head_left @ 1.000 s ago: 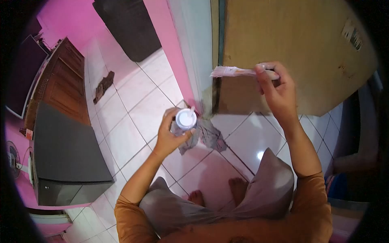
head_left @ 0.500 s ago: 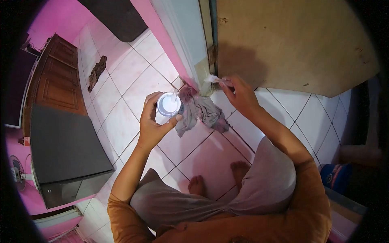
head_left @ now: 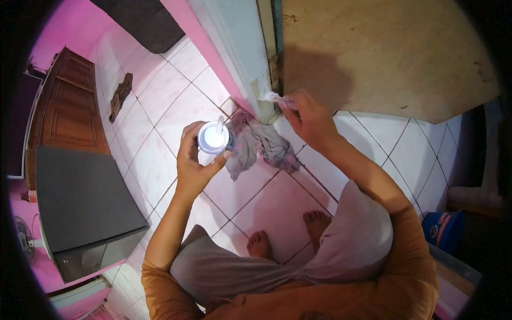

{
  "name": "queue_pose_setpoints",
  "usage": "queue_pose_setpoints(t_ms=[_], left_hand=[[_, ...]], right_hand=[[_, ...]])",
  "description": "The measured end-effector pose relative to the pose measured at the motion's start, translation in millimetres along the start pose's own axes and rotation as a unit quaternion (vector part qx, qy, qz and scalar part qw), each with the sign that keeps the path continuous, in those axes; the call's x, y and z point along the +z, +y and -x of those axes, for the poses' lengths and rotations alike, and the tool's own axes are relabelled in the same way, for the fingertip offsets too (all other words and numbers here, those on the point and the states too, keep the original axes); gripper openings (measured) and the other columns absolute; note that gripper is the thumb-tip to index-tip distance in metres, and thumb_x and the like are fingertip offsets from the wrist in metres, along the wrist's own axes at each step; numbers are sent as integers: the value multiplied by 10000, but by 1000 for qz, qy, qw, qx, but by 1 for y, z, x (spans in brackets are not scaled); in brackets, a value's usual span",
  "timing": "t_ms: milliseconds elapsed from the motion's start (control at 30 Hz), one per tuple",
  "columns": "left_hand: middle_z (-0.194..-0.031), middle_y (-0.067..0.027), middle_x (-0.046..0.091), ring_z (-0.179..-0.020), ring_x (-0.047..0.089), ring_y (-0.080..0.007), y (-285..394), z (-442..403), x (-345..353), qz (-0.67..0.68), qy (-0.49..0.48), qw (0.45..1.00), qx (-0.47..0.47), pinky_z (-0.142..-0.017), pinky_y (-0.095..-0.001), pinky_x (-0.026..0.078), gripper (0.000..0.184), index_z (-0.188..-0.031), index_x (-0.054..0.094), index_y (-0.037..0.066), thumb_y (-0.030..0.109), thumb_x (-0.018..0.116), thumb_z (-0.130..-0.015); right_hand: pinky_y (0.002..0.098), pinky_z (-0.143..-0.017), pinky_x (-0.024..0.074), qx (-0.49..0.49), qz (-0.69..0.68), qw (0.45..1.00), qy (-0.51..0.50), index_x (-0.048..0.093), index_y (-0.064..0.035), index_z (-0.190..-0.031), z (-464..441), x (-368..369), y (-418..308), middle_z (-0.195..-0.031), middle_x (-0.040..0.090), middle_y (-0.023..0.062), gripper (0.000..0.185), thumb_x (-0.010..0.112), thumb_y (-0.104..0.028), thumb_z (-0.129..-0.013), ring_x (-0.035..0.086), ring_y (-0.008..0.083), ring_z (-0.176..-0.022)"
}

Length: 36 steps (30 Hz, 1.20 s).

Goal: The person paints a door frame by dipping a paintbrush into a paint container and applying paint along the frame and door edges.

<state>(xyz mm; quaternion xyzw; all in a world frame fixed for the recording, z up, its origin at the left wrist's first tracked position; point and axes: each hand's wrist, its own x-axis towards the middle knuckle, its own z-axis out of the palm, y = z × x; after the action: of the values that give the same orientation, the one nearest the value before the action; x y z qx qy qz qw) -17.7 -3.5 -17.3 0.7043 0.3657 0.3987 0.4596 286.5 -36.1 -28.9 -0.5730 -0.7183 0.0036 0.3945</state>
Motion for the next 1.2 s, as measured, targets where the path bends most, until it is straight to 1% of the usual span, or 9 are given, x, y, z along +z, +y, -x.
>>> queue_pose_setpoints(t_ms=[67,167,267,333,667,867,933,1067,1200], left_hand=[[-1363,-114,485,-1283,540,-253,0,0,1,-3,-4,1000,-7,-1127,-396,431,720,-1373,516,33,29,873,-748],[-1363,-114,485,-1288,538,-252,-2,-1,3,5,-5,1000,-4,-1129,-397,430,726,-1374,514,31,27,874,-744],[-1364,-116,485,-1287,540,-255,-2,-2,0,1,-4,1000,-2,-1126,-400,435,725,-1376,512,27,23,871,-746],[-1366,-118,486,-1281,544,-255,-1,-3,1,-1,0,1000,5,-1119,-401,444,725,-1378,511,24,18,868,-747],[-1366,-117,486,-1277,544,-248,4,-8,0,-5,7,1000,17,-1118,-398,445,716,-1378,514,21,51,877,-762],[-1361,-116,486,-1288,534,-246,4,-8,1,-5,7,1000,14,-1132,-396,430,717,-1377,515,20,59,881,-762],[-1359,-115,486,-1288,535,-249,7,-8,2,-4,10,1000,12,-1133,-396,428,718,-1376,514,17,53,881,-760],[-1360,-117,485,-1289,534,-252,4,-6,0,-9,3,1000,19,-1134,-395,428,723,-1378,514,19,50,883,-757],[-1358,-125,490,-1281,536,-253,3,-4,3,-1,6,1000,13,-1131,-391,420,709,-1364,528,19,59,881,-751]], right_hand=[[389,-665,552,12,-7,1000,-9,604,-5,-1060,-4,7,6,-957,674,138,216,756,-73,-922,684,295,-764],[464,-697,518,-97,-65,986,116,584,-28,-1027,-26,-9,1,-921,627,154,210,738,-132,-929,643,362,-802],[470,-668,510,29,-110,986,123,586,-32,-1024,-25,-26,-13,-920,628,155,215,732,-161,-932,635,365,-765],[391,-650,551,-48,75,996,21,592,-5,-1085,-11,-26,-1,-876,647,148,234,740,-109,-936,678,315,-770],[473,-643,508,-20,-48,995,79,582,-41,-1006,-13,-15,-19,-950,612,174,216,729,-183,-936,639,380,-782],[438,-703,531,-29,23,999,-30,596,-29,-1088,2,14,-1,-925,642,164,273,777,-99,-896,658,340,-836],[410,-695,535,-100,-27,992,76,607,-20,-1068,-12,10,-6,-932,650,164,241,769,-88,-903,669,336,-823],[410,-656,537,-95,-61,987,119,592,-22,-1058,-28,-25,-26,-949,608,166,202,731,-89,-927,638,348,-785],[267,-712,526,20,-141,988,57,583,-9,-1136,-25,-66,-27,-1038,688,97,207,703,-78,-983,644,114,-817]])
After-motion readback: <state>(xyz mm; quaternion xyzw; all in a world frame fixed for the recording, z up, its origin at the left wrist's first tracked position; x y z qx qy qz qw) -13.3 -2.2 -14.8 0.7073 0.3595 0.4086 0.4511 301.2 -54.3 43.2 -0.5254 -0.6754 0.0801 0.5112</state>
